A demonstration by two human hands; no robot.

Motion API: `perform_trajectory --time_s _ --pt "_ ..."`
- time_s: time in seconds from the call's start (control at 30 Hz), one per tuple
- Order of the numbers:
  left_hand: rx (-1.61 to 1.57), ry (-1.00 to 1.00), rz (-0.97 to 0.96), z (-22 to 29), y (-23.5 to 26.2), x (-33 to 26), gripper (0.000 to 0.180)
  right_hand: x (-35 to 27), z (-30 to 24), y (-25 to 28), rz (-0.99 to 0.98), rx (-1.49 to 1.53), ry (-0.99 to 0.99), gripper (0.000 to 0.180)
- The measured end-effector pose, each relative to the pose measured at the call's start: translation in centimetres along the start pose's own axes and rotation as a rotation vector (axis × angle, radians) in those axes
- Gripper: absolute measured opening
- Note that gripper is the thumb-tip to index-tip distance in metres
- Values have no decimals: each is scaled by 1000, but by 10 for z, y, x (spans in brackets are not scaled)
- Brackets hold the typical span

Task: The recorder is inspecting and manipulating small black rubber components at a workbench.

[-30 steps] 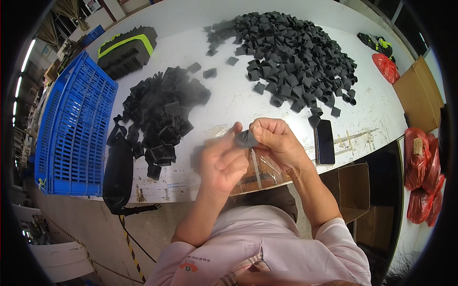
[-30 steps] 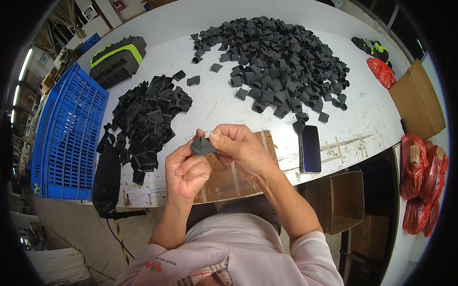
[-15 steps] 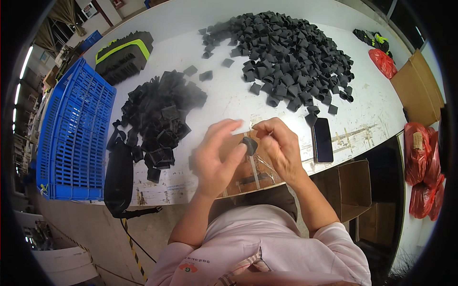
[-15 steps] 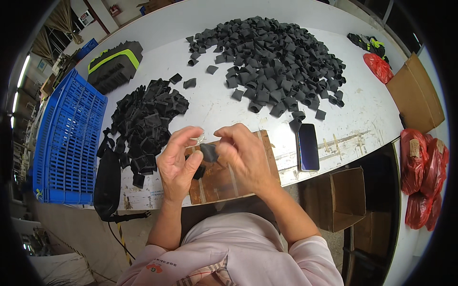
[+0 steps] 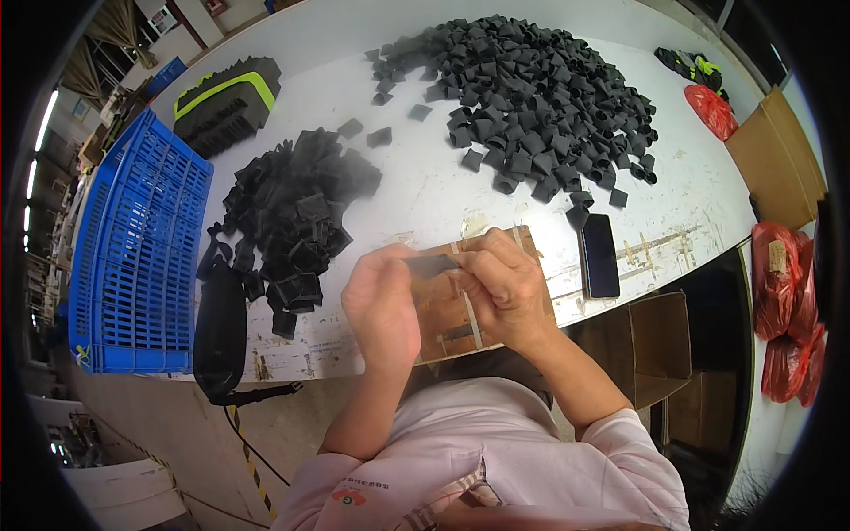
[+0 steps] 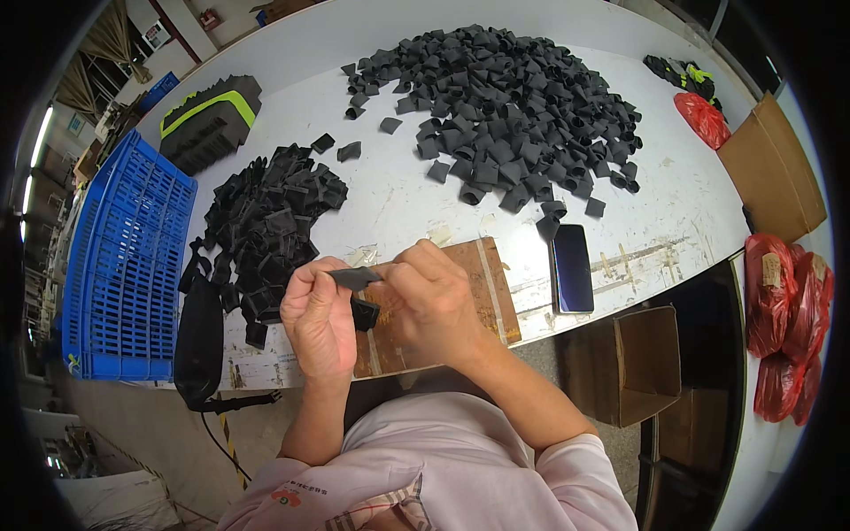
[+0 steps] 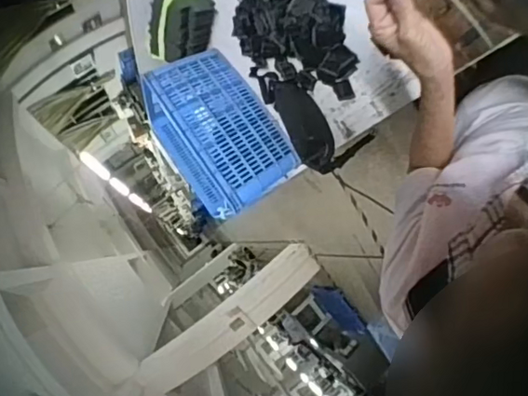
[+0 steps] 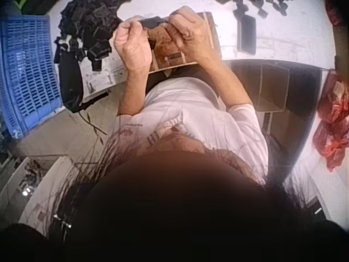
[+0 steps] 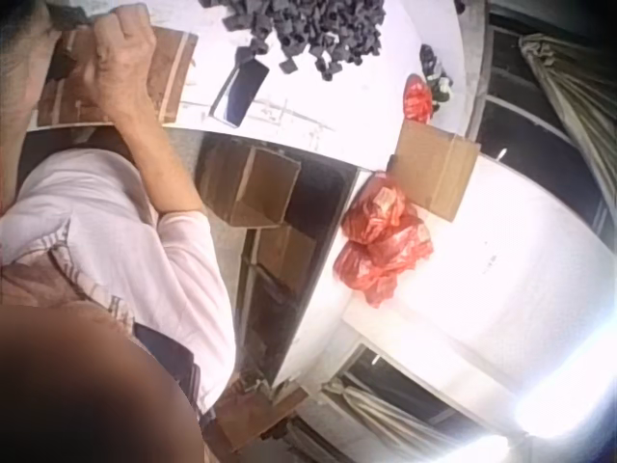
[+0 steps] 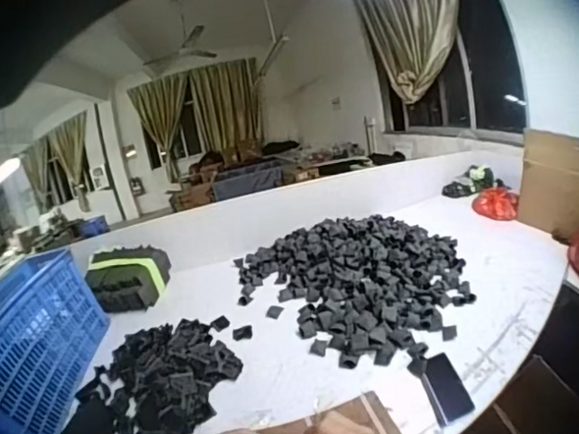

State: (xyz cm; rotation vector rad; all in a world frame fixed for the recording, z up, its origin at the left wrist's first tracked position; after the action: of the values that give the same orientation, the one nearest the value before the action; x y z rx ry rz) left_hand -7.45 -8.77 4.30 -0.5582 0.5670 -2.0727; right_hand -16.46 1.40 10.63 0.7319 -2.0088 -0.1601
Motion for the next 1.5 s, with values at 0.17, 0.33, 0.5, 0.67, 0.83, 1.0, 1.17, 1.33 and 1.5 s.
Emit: perform_trajectory --time_s 0.17,0.33,0.5,0.67,0.83,1.0,1.17,1.33,1.5 --pt "-3 23 -9 -1 1 -1 10 -2 4 -2 -5 43 -63 11" --pt "-38 -7 -2 -3 5 -1 9 -2 4 -2 -49 78 -33 11" --pt "297 -77 28 0 18 1 7 -1 12 -5 -121 -13 -46 13" --pt "672 -117 185 -1 77 -7 13 32 85 19 215 537 -657 30" --pt "1330 -168 -17 -23 87 -24 37 -65 85 -19 -25 441 -908 29" --pt "1736 -287 -17 -37 85 -27 25 -109 56 -58 -297 502 -966 30" --pt "1578 -169 -34 -33 100 -23 12 -121 56 -79 -449 418 -938 27" --pt "697 530 -175 -36 99 -29 10 -83 30 -72 -180 161 -552 25" --pt "-52 566 103 -34 76 -41 19 -111 44 -104 -211 1063 -1227 17"
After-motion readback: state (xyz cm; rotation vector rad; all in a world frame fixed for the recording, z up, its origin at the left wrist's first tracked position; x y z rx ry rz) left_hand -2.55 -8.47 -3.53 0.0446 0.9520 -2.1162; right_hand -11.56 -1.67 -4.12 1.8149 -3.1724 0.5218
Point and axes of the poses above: each hand's wrist, its own x-axis towards the middle knuckle, its own y-axis out of the back of the hand, z = x × y, the point moved 8 cm from there along x, towards the middle knuckle, and after that the axes turned 3 degrees about z, right-handed, at the moved point
